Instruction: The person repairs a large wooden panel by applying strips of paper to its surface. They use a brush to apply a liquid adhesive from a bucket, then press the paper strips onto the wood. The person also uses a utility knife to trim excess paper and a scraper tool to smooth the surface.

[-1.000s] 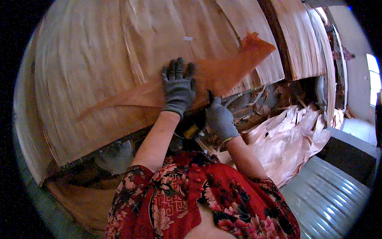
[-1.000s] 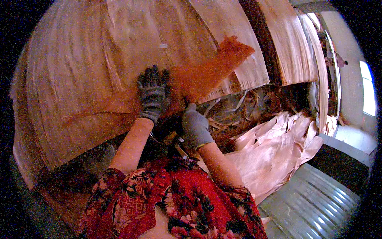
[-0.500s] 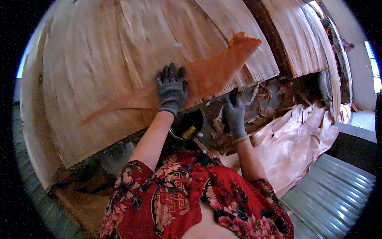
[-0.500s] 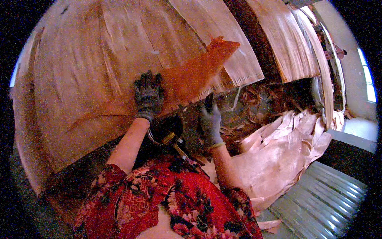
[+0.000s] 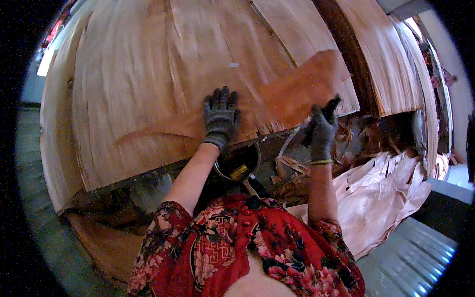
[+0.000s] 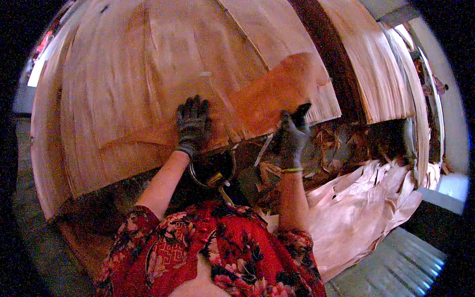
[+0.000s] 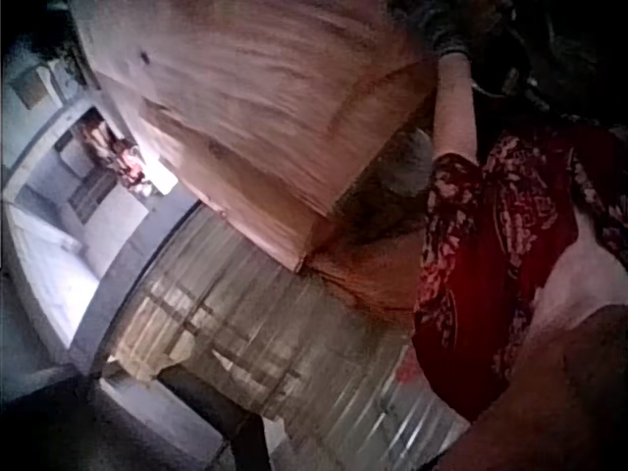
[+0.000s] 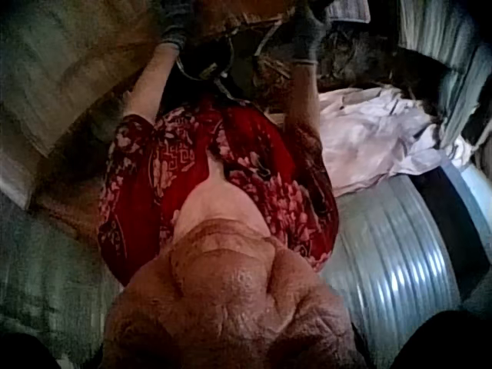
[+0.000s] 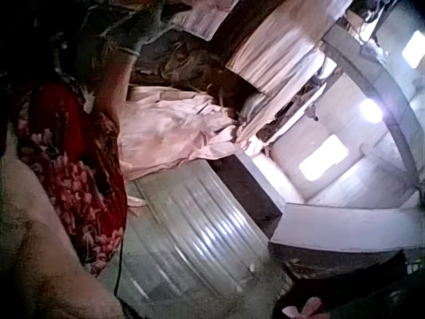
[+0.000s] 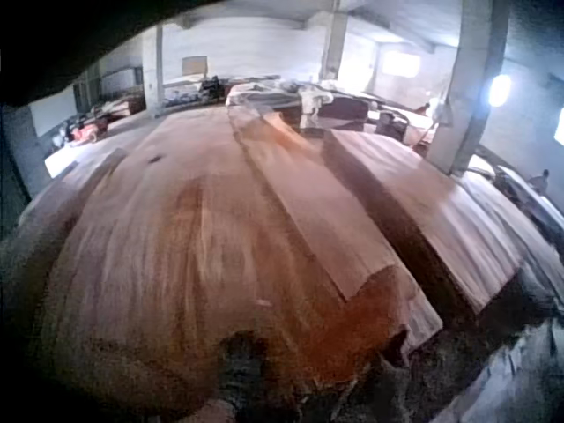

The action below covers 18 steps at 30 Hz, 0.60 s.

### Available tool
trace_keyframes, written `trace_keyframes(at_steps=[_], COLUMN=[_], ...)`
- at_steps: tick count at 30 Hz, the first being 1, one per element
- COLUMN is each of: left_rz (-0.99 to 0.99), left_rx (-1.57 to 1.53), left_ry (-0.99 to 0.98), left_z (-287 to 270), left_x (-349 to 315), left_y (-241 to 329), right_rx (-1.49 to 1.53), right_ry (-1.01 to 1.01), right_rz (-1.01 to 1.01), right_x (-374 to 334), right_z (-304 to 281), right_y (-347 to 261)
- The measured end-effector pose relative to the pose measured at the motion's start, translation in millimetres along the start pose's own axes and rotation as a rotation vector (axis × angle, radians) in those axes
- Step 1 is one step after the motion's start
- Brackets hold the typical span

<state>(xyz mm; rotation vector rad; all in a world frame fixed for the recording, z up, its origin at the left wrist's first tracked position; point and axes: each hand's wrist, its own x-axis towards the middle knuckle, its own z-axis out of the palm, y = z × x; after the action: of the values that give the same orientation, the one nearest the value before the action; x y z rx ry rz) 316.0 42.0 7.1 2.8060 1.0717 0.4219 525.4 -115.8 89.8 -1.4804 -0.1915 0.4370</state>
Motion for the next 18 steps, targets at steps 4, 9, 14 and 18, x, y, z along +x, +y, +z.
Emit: trace_keyframes(at_steps=[4,9,14,18], left_rz=[-0.032,-0.092,-0.116,0.089], left_rx=[-0.005,0.098,0.135,0.116], left_ry=[-0.015,-0.057,-0.048,-0.267], left_z=[-17,-37,-80,-89], left_x=[2,13,2,-52], left_y=[6,5,-24,-76], right_rx=[-0.045,-0.159,-0.404,-0.403], right_ry=[-0.046,-0.147,-0.242,-0.226], right_rz=[-0.011,-0.013,-0.198,-0.037], right_x=[-4,-10,1,-14], right_z=[-19,-18,-30,-28], right_y=[-42,-53,-48,-73])
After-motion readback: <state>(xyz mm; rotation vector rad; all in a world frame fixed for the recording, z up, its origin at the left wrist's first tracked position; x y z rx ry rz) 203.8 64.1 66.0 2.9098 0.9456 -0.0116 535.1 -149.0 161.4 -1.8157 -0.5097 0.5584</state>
